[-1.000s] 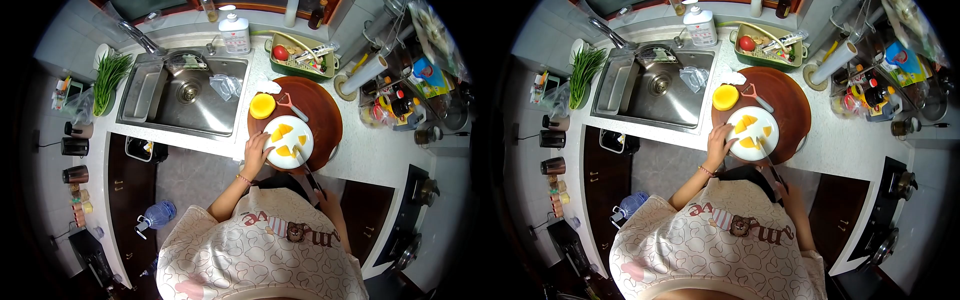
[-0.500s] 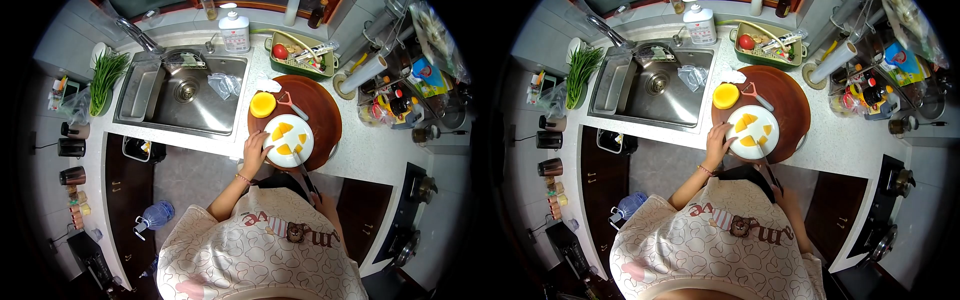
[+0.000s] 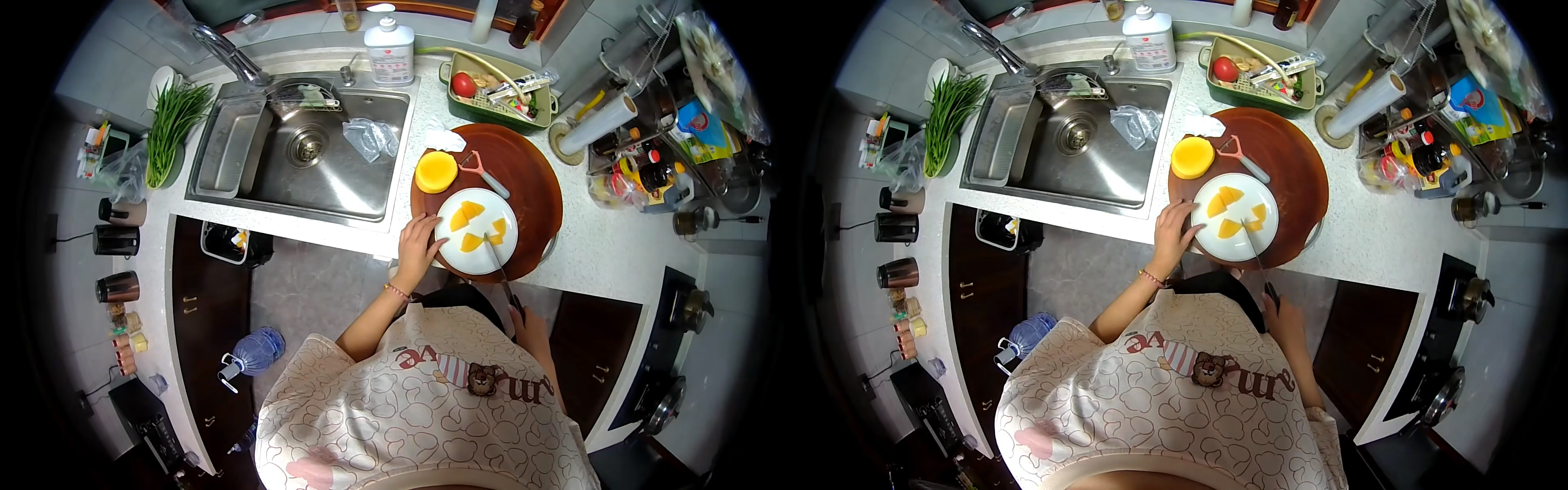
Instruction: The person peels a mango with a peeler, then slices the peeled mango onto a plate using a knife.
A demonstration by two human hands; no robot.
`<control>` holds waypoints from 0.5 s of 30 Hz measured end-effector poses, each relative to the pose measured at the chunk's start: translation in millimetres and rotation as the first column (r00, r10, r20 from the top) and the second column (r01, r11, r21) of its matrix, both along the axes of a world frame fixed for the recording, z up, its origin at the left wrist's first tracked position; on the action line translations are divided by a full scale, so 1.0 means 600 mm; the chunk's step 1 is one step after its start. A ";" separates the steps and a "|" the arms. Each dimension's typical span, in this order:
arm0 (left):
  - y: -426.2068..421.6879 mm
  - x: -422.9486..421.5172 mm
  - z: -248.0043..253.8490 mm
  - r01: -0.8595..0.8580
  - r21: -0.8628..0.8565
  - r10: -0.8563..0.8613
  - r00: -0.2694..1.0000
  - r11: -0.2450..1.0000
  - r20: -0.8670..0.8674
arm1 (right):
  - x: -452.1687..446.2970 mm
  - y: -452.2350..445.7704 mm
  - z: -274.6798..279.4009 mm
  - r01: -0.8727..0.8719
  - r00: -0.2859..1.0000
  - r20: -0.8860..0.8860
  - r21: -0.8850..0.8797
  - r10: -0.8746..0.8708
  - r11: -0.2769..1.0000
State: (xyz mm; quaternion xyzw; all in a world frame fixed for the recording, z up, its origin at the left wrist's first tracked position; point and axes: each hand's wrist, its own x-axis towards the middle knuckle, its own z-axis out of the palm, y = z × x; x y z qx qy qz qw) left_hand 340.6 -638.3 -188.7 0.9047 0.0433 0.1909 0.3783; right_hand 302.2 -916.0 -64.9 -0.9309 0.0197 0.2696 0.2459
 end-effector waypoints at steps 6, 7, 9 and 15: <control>0.004 0.001 0.001 0.006 0.005 -0.006 1.000 1.000 0.013 | 0.003 0.010 -0.004 -0.009 0.999 0.036 -0.028 0.010 1.000; 0.005 0.001 0.000 0.007 0.008 -0.007 1.000 1.000 0.016 | 0.004 0.011 -0.009 -0.016 0.999 0.050 -0.041 0.018 0.999; 0.007 0.002 -0.001 0.010 0.011 -0.010 1.000 1.000 0.020 | 0.007 0.016 -0.015 -0.022 0.999 0.044 -0.029 0.023 0.999; 0.008 0.000 0.001 0.013 0.002 -0.013 1.000 1.000 0.026 | 0.013 0.031 -0.017 -0.010 0.997 0.074 0.006 0.009 1.000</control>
